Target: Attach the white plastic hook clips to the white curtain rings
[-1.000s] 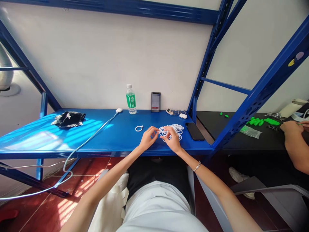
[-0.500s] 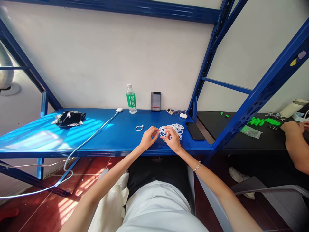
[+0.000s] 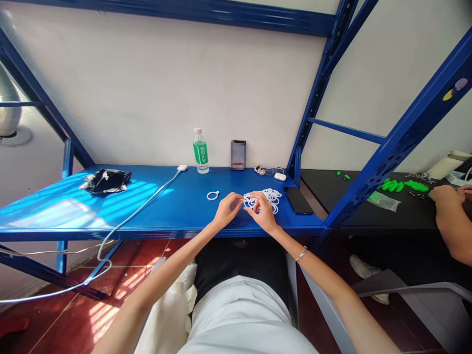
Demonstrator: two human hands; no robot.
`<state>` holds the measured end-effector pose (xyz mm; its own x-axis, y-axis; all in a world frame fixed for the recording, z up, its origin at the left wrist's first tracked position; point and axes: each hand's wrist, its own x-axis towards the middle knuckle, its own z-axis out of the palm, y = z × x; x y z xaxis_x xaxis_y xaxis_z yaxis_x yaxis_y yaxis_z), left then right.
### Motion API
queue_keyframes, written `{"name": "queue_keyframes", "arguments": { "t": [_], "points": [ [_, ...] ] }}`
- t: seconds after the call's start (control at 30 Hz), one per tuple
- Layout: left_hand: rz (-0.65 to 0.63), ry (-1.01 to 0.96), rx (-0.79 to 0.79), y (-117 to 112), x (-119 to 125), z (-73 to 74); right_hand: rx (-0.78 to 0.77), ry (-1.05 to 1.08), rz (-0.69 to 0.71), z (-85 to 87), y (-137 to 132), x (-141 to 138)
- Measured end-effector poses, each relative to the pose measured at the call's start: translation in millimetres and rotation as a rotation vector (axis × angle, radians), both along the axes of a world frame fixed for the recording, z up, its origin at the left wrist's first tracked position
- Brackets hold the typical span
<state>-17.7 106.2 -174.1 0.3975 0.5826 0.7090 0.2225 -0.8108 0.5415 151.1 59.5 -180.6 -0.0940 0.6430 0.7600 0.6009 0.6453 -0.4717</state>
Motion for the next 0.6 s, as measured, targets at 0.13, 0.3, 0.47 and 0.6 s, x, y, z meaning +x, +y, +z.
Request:
{"name": "queue_keyframes", "arguments": {
  "t": [0.13,0.3,0.47,0.6],
  "points": [
    [-0.015,0.001,0.000,0.2,0.1,-0.3,-0.014,-0.029,-0.019,0.7,-0.6,-0.2],
    [-0.018,0.011,-0.002,-0.2,0.2,-0.5,-0.020,-0.048,-0.029,1.9,-1.6,-1.0],
    [-0.016,0.017,0.003,-0.7,0.5,-0.2,-0.028,-0.066,-0.040,1.7,-1.5,-1.0],
    [-0.014,0.026,0.016,-0.5,0.4,-0.1,-0.036,-0.100,-0.072,0.6,-0.6,-0.4]
  ]
}}
